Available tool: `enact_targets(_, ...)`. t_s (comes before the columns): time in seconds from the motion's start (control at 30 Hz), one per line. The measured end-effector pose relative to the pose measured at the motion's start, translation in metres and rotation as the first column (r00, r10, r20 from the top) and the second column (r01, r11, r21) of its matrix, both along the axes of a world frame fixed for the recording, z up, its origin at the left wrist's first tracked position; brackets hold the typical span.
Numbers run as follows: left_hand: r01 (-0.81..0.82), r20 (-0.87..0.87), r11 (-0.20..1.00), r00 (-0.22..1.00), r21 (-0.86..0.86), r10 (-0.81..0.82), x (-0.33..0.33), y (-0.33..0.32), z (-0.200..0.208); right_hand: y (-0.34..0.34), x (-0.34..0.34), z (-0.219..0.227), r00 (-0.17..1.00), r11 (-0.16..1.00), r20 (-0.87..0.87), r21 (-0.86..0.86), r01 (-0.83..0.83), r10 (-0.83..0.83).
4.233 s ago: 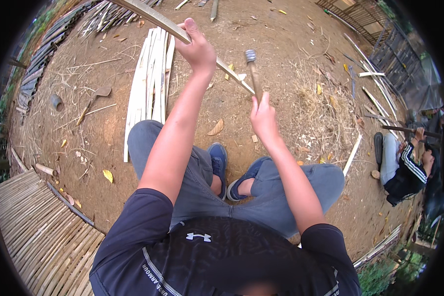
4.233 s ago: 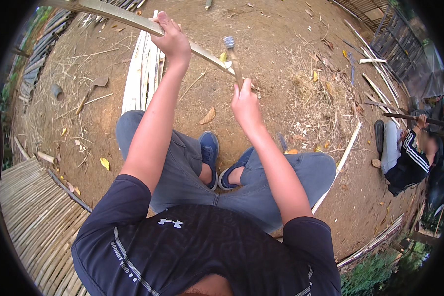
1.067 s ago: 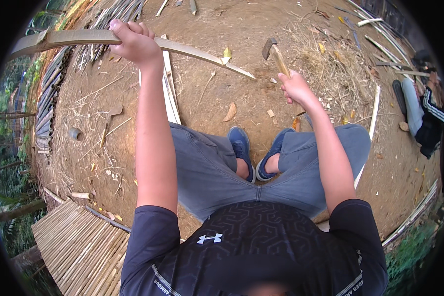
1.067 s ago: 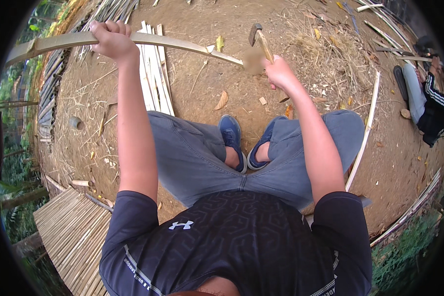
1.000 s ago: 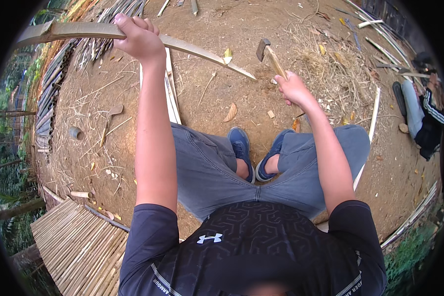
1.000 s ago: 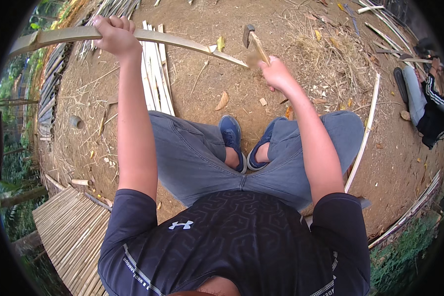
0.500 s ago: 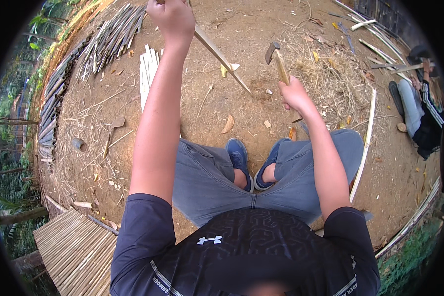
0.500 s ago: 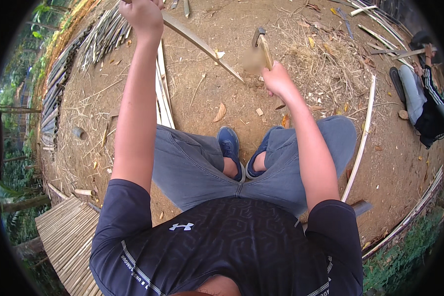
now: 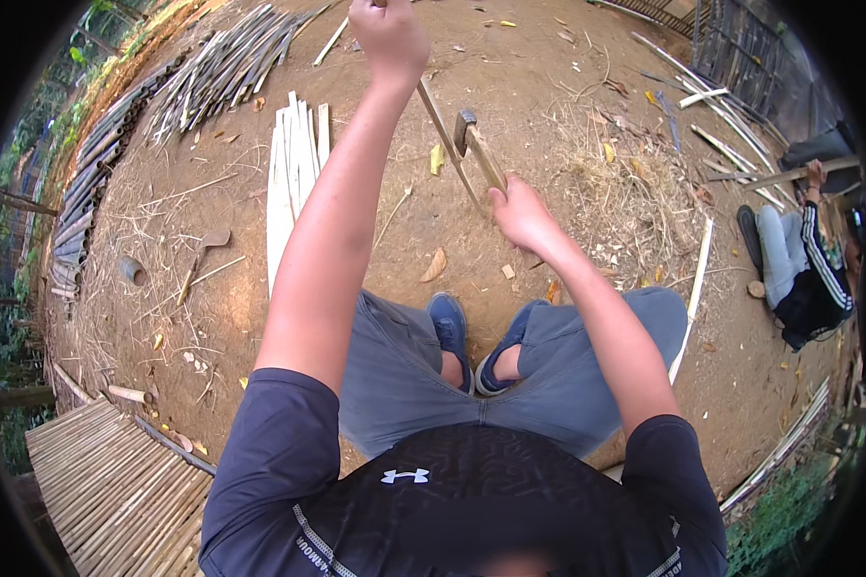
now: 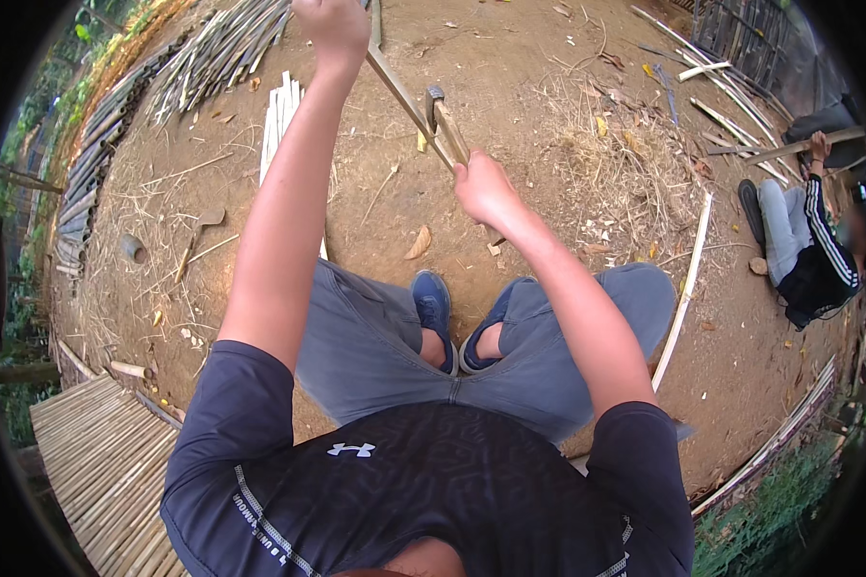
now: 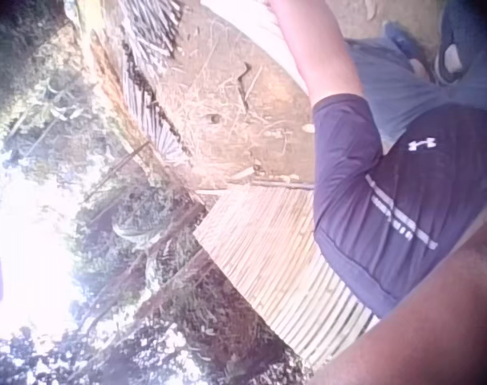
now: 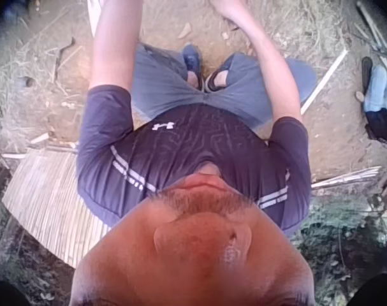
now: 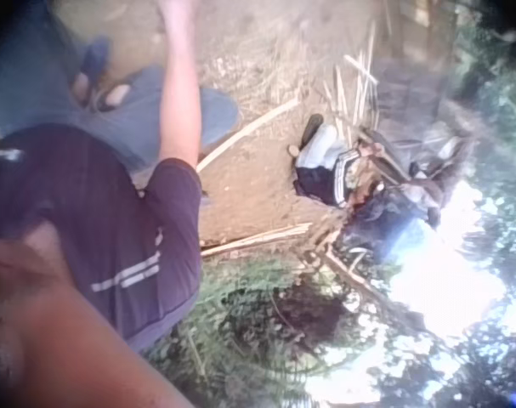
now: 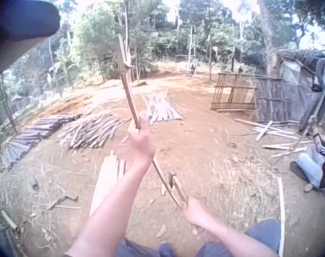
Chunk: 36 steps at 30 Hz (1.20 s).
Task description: The person uses a small axe and a knife to shave and smooth the edges of a long bamboo strip while sitting outdoors.
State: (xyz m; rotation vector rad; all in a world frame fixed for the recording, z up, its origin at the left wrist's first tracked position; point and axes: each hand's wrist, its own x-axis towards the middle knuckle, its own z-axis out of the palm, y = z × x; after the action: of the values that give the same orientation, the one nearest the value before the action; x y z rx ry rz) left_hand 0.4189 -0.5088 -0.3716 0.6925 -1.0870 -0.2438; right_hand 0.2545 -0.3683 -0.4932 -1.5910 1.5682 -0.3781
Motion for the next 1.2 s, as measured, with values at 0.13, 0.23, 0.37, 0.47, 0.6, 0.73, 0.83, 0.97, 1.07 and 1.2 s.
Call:
enact_targets(0.13,0.048,-0.037,0.997,0.998,0.060,-0.045,0.011,0.012,0.005,-0.005,0.014,0.023,0.991,0.965,0.085,-0.232,0.124,-0.107)
enact_targets(0.23,-0.007,-0.003,0.998,1.000,0.055,0.007,0.028,0.029,-0.002,0.004,0.021,0.031,0.992,0.883,0.024,-0.452,0.123,-0.125)
enact_targets(0.37,0.009,0.042,1.000,0.999,-0.010,-0.009,0.024,0.037,-0.003,0.015,0.026,-0.023,0.999,0.957,-0.040,-0.291,0.013,-0.026)
enact_targets(0.47,0.051,-0.018,0.995,0.999,0.089,-0.049,0.029,0.041,-0.009,0.013,0.026,-0.025,0.996,0.965,-0.086,-0.257,-0.046,0.024)
enact_targets(0.6,0.057,-0.041,0.987,0.998,0.150,-0.051,0.035,0.043,-0.009,0.012,0.032,0.029,0.993,0.888,0.104,-0.450,0.099,-0.058)
enact_targets(0.73,0.097,-0.040,0.987,0.995,0.128,-0.092,0.022,0.033,-0.005,0.006,0.025,-0.003,0.995,0.942,0.038,-0.321,0.102,-0.095)
enact_targets(0.83,0.093,-0.008,0.991,0.996,0.097,-0.093,0.019,0.027,-0.010,-0.008,0.011,-0.037,0.982,0.984,-0.185,-0.163,-0.066,0.035)
enact_targets(0.97,0.116,0.042,0.989,0.992,0.094,-0.120,0.038,0.002,-0.011,-0.017,0.015,0.027,0.999,0.980,0.028,-0.195,0.044,-0.040)
enact_targets(1.07,-0.142,0.088,0.990,0.986,0.000,0.141,0.020,-0.019,-0.001,-0.019,-0.007,0.069,0.994,0.942,0.058,-0.318,0.108,-0.095)
enact_targets(1.2,-0.095,0.066,0.993,0.994,0.064,0.091,0.001,-0.005,0.009,-0.019,-0.054,0.072,0.974,0.903,0.064,-0.365,0.225,-0.216)
